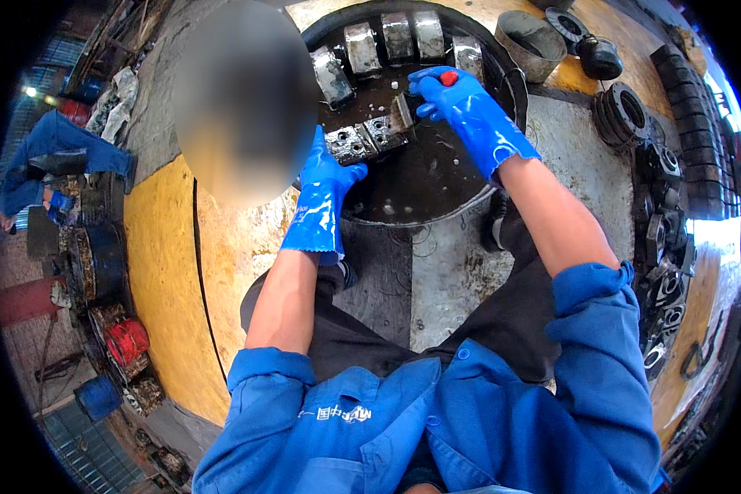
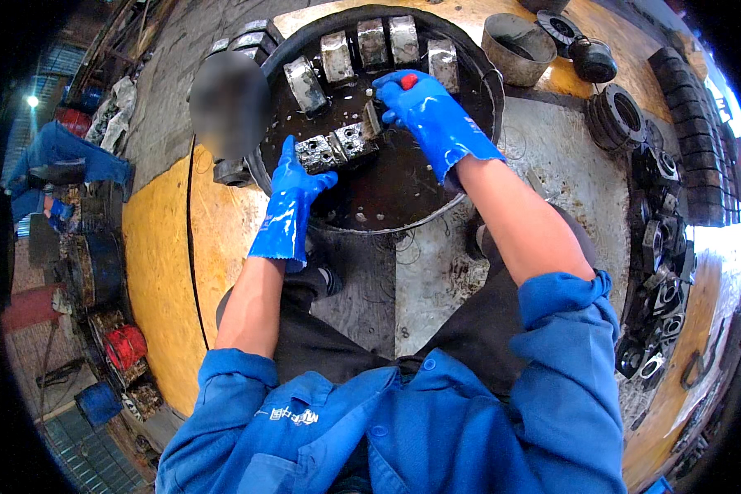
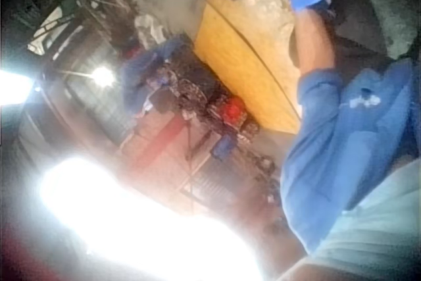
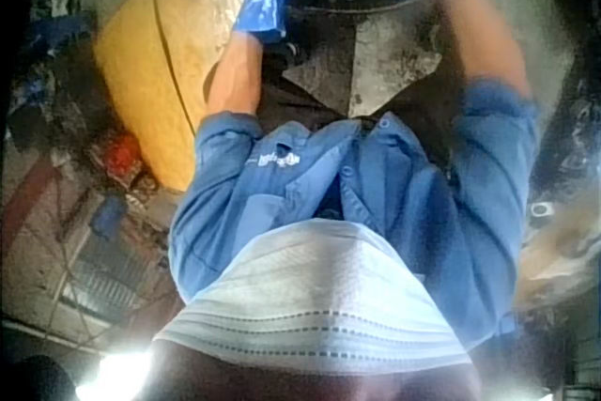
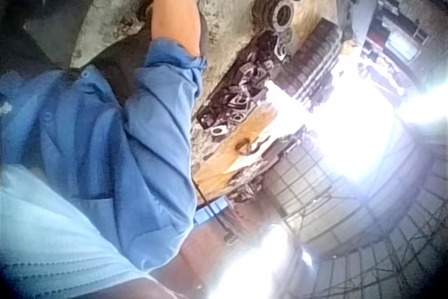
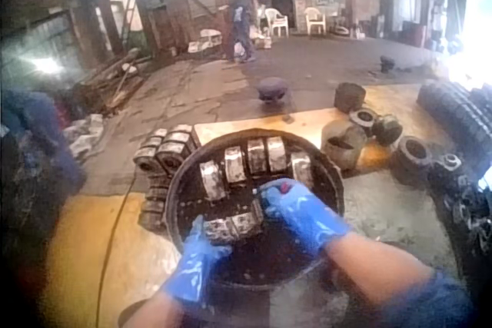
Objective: The person cleans metal mechanical components by dipping them into a basin of liquid and scrubbing them with a small brush while wearing blue protective gloves.
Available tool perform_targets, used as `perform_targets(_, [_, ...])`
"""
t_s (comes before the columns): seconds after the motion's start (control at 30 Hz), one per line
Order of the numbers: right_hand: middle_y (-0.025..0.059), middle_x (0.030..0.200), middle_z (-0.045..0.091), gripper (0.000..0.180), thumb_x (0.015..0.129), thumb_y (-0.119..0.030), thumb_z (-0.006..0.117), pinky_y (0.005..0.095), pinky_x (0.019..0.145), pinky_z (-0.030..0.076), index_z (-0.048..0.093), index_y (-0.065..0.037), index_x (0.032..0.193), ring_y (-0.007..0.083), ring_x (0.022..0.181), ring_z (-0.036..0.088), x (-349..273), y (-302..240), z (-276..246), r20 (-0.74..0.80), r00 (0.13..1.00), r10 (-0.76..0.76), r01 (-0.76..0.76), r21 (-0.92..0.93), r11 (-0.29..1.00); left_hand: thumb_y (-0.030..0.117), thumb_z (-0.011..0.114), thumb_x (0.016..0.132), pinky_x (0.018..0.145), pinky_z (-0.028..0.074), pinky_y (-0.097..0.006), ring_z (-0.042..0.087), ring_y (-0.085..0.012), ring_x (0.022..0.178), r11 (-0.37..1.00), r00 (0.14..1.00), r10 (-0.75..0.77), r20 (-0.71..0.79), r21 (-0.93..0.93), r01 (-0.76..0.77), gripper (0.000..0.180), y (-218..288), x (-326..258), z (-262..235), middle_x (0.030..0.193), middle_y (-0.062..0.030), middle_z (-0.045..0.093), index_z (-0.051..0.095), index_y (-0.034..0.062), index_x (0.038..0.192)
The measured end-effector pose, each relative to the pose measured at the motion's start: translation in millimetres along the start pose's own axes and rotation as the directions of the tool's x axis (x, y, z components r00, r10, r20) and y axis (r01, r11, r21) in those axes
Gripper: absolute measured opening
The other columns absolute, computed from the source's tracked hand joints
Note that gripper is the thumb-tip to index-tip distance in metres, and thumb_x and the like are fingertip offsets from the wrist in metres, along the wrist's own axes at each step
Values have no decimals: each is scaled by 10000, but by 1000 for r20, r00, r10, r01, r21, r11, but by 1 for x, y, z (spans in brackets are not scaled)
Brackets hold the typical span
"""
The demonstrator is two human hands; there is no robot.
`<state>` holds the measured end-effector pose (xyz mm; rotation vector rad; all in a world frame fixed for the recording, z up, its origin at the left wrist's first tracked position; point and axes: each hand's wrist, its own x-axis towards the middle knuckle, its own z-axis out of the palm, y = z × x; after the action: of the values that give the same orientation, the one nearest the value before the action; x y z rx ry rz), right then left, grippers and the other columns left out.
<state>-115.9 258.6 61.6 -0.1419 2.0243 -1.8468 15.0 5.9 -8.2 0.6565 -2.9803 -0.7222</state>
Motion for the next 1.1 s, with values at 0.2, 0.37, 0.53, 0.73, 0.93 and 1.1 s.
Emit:
perform_targets(0.2, [111,965,771,239,940,-226,658,306,800,584,794,-173,1129,169,827,713,22,52,-23,-91,991,-99,71,-277,958,333,999,560,1106,491,-422,600,-347,1307,998,998,57,13,-12,-57,1311,9,7,6,1438,-217,592,265,74,1615])
perform_targets(0.37, [127,1136,758,257,923,-112,678,357,893,590,764,-143,1163,258,998,741,-31,21,22,108,883,-457,467,-300,832,318,1005,550,1093,505,-423,611,-353,1292,1000,1000,-4,2,-18,4,1308,-2,2,4,1428,-219,599,278,84,1612])
perform_targets(0.53, [147,1241,719,281,895,-24,686,421,950,583,741,-143,1143,377,1111,699,-63,28,20,371,701,-609,713,-376,592,328,1009,540,1085,513,-431,617,-356,1281,1000,1000,-16,1,18,16,1310,5,5,4,1420,-218,605,288,109,1611])
perform_targets(0.73, [118,1217,729,284,882,7,672,428,882,599,746,-155,1102,364,1052,712,-59,34,9,323,719,-615,689,-446,571,341,1016,520,1079,511,-441,613,-368,1285,1000,1000,-22,21,-5,22,1329,9,7,-2,1420,-222,604,290,109,1608])
perform_targets(0.93, [139,1231,723,317,851,57,688,425,861,610,733,-119,1111,374,1035,721,-58,36,7,450,685,-573,725,-501,473,333,1018,505,1069,515,-428,624,-352,1274,992,995,-61,77,-108,69,1343,15,7,-7,1396,-217,623,289,53,1597])
perform_targets(1.1, [125,1245,723,334,840,59,681,419,874,612,739,-124,1113,366,1037,721,-61,31,12,467,675,-572,728,-547,413,319,1012,525,1072,513,-400,625,-329,1277,985,994,-68,82,-153,80,1325,1,15,0,1402,-209,622,286,12,1590])
